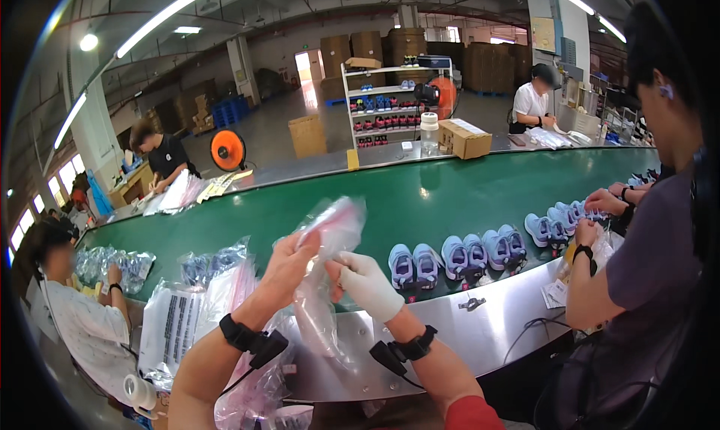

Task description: The person places individual shoes from a conveyor belt into clear plastic bags. They handle the shoes one by one, opening the bags and inserting the footwear before moving to the next item. The process is repetitive and focused on individual packaging.

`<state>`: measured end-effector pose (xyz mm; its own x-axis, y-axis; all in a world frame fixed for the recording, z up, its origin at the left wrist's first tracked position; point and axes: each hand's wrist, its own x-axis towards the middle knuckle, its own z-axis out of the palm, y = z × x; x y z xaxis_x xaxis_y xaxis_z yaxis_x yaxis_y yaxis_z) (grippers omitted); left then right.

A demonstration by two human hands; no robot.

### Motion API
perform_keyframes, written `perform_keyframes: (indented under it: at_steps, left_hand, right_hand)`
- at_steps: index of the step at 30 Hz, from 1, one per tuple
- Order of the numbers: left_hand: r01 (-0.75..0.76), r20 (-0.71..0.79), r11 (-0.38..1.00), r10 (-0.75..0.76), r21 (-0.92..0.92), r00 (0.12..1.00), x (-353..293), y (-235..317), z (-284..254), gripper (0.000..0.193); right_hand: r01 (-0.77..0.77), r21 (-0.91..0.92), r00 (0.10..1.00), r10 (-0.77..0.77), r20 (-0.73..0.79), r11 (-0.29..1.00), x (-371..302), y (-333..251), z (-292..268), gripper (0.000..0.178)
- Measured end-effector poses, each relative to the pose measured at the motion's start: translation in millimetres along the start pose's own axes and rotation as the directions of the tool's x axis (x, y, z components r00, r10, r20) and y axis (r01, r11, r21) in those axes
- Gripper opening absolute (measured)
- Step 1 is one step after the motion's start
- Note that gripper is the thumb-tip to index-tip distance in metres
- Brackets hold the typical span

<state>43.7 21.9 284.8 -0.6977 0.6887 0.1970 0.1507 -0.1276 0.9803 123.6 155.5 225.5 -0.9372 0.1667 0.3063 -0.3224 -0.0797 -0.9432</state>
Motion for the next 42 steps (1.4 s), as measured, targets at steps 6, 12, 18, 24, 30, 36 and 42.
perform_keyframes:
  at_steps: [6, 12, 18, 24, 30, 36, 42]
  left_hand:
    - [-0.157, -0.195, 0.901, 0.253, 0.406, 0.948, -6, 10, -35, 0.027]
    - [-0.271, -0.162, 0.766, 0.437, 0.583, 0.885, -5, 24, 8, 0.024]
    - [-0.513, 0.361, 0.422, 0.39, 0.747, 0.847, -51, 30, 50, 0.008]
    - [-0.344, 0.246, 0.216, 0.381, 0.914, 0.892, -36, 16, -3, 0.006]
    - [-0.14, 0.044, 0.123, 0.576, 0.983, 0.816, 3, 17, -39, 0.012]
    - [-0.099, -0.073, 0.331, 0.469, 0.938, 0.88, 7, 28, -21, 0.015]
    - [-0.202, 0.026, 0.34, 0.459, 0.918, 0.888, 15, 7, -1, 0.018]
  right_hand:
    - [0.067, -0.77, 0.921, -0.337, -0.197, 0.634, -36, -3, -45, 0.015]
    - [0.239, -0.954, 0.713, -0.699, 0.048, 0.179, -37, -55, -4, 0.026]
    - [0.19, -0.979, 0.98, -0.068, 0.185, 0.074, 12, 56, 12, 0.016]
    - [0.336, -0.899, 0.942, -0.091, 0.324, 0.279, 32, 110, 5, 0.017]
    - [0.402, -0.777, 0.916, -0.215, 0.339, 0.484, 4, -1, 45, 0.016]
    - [-0.068, -0.915, 0.908, -0.355, -0.221, 0.397, -20, -8, -78, 0.033]
    - [-0.243, -0.953, 0.872, 0.388, -0.297, -0.183, 0, 81, -96, 0.04]
